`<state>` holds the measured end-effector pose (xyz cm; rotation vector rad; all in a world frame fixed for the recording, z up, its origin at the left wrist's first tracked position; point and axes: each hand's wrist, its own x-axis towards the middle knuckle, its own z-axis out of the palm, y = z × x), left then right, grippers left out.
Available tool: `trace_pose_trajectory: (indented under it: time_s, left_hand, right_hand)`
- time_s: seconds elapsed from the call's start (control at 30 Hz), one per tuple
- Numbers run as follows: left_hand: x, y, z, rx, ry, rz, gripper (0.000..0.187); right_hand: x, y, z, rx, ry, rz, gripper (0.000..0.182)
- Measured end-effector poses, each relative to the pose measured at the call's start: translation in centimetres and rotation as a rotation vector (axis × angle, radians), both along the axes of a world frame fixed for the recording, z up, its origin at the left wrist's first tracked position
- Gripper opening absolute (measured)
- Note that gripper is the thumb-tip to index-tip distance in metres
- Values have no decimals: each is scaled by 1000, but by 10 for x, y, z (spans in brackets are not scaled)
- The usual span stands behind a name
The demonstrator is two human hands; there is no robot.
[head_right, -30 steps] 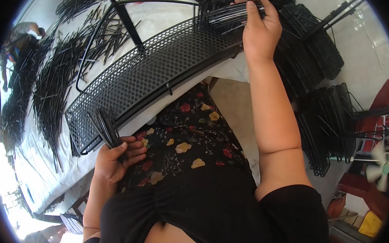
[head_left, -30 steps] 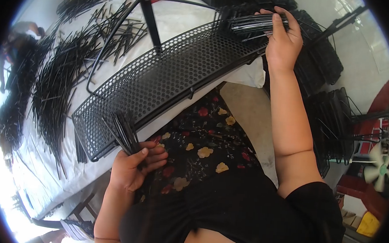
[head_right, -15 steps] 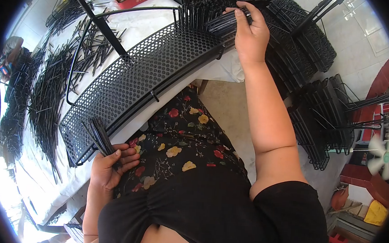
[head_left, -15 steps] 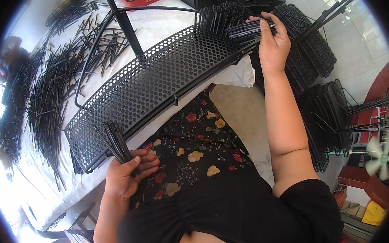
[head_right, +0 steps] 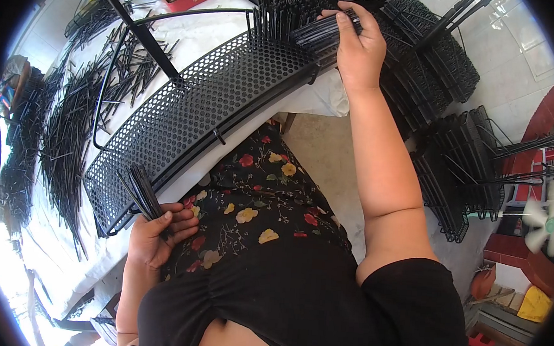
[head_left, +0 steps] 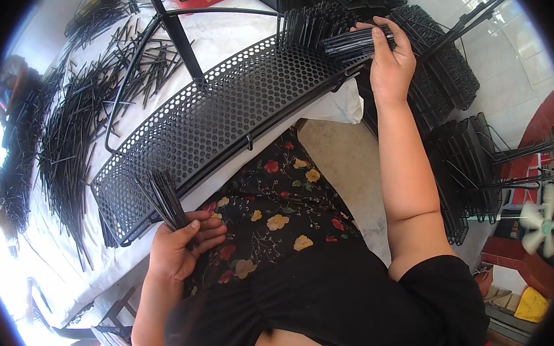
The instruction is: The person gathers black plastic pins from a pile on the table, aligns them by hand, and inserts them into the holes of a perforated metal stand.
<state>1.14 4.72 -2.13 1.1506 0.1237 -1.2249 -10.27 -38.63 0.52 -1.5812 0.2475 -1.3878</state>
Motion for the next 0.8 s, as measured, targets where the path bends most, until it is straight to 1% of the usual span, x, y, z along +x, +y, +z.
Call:
trace_pose_trajectory:
  time_s: [0.1,0.2,0.27,0.47,0.6,0.7,0.8]
  left_hand:
    - [0,1,0,8,5,6,28]
    - [1,2,-2,-8,9,2,28]
    - [1,2,-3,-5,11,4,27]
    - [1,1,-2,-1,13,6,27]
    - [1,1,-2,-2,9,3,27]
    - [1,0,0,20,11,9,26]
    - [1,1,-2,10,12,-1,26]
  right_hand:
    - [-2,5,2,36,15,10,17]
    - [-2,7,3,-15,75,-9,17]
    - [-1,7,3,-112,136,-54,17]
    - [4,8,6,-44,63,75,18]
    - [5,8,2,-101,63,59,18]
    - [6,8,-1,-95,105,35,18]
    - [7,6,-1,-154,165,4,17]
